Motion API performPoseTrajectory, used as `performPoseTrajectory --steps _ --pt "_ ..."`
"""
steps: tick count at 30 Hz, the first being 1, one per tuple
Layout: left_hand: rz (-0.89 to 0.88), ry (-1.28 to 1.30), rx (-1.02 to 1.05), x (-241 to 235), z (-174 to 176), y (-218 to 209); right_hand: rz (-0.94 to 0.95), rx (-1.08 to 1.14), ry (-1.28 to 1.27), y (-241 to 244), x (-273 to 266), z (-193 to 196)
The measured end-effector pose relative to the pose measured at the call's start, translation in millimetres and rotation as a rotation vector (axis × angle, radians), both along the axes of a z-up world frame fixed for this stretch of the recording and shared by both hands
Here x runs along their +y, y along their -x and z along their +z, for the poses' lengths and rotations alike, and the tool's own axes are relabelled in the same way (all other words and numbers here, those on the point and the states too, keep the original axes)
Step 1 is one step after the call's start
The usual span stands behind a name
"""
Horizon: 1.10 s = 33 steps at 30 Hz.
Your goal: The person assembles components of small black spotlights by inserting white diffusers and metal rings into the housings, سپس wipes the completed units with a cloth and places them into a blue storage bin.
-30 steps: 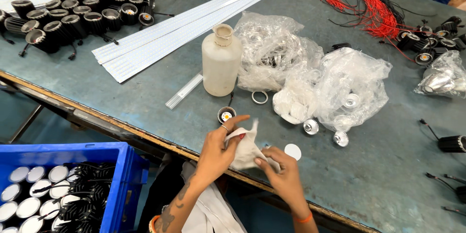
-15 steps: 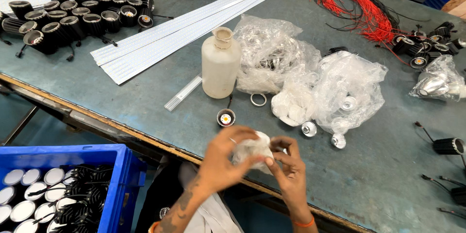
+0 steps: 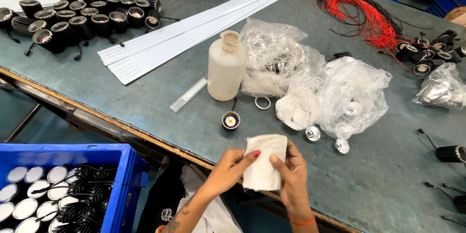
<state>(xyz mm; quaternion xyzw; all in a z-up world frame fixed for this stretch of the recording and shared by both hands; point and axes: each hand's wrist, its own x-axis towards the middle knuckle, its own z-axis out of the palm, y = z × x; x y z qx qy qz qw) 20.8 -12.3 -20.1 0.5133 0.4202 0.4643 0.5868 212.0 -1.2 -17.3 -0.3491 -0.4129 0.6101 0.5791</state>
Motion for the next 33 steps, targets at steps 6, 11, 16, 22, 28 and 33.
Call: performPoseTrajectory --steps 6,11,16,22,28,33 --pt "0.502 -0.337 0.09 22 16 21 -0.137 -0.026 -0.029 8 13 3" --pt "0.829 -0.589 0.378 98 20 63 -0.221 -0.092 -0.082 4 27 -23" --pt "0.755 -0.646 0.398 169 16 73 -0.314 -0.298 -0.159 9 22 -31" --pt "0.726 -0.554 0.345 192 29 65 -0.33 -0.319 -0.252 13 19 -26" --pt "0.697 -0.634 0.488 174 50 62 -0.318 -0.291 -0.217 14 16 -20" --pt "0.524 -0.892 0.682 155 65 61 -0.273 -0.173 -0.189 11 19 -26"
